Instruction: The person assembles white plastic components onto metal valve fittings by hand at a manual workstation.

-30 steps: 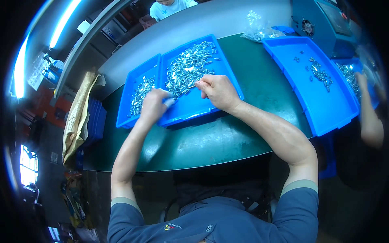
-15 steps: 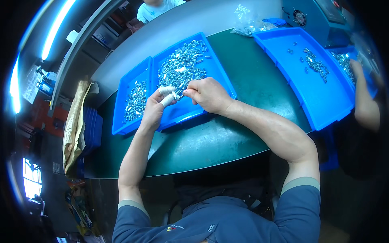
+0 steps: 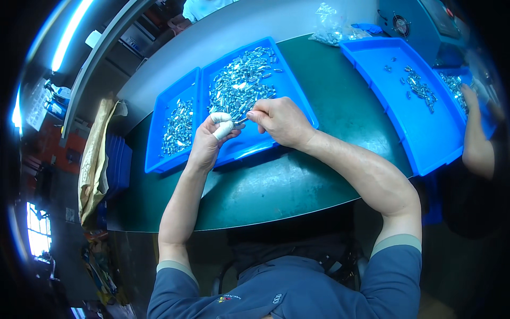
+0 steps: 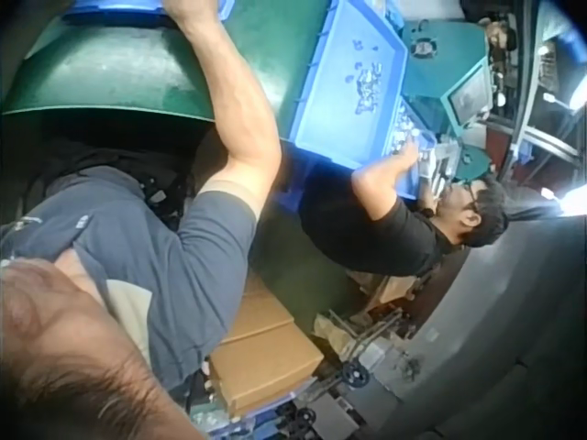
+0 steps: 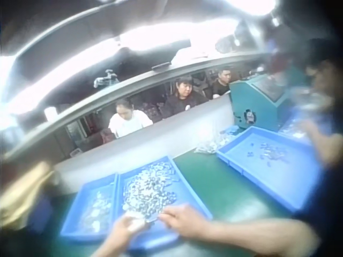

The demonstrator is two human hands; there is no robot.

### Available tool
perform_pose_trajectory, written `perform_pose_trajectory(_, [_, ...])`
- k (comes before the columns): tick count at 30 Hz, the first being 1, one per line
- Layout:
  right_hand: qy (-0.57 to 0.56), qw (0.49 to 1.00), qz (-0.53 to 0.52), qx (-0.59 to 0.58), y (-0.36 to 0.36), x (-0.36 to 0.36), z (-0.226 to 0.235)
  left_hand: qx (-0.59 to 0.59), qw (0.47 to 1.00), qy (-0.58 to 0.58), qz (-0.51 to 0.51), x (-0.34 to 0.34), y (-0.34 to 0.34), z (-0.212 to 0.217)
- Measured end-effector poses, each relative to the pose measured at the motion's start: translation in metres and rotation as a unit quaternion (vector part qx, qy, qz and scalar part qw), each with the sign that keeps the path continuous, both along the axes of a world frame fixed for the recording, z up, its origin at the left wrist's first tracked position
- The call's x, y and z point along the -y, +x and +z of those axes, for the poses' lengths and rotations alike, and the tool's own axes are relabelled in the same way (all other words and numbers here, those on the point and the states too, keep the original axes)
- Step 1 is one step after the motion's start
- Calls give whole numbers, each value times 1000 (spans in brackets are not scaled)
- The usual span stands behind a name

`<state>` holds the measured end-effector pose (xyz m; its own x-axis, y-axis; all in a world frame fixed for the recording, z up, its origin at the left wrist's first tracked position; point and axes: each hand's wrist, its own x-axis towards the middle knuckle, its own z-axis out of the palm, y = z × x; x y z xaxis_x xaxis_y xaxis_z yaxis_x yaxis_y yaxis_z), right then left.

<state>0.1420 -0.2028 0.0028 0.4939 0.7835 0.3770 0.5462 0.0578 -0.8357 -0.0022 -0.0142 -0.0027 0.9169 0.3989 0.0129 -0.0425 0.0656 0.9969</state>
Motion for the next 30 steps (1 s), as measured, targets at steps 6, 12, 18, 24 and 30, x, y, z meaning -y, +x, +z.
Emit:
perform_pose_trajectory(6, [-2,1000,-1,-6,-3,0,1,4,1000,-3,-1,1,-2,0])
perform_pose_trajectory(12, [0,1000,-7,-15,-2,0,1,15,999,43,-20,7,-2,3])
perform_pose_trajectory(18, [10,1000,3,-6,0,0,1,-8,993,113,-37,9,-5,3])
perform_pose_trajectory(24, [-4,1000,5,-2,-4,-1,2,-7,989,145,-24,11,-5,0])
perform_pose_trajectory(30, [6,1000,25,-3,-1,0,0,-7,983,179,-24,12,-7,2])
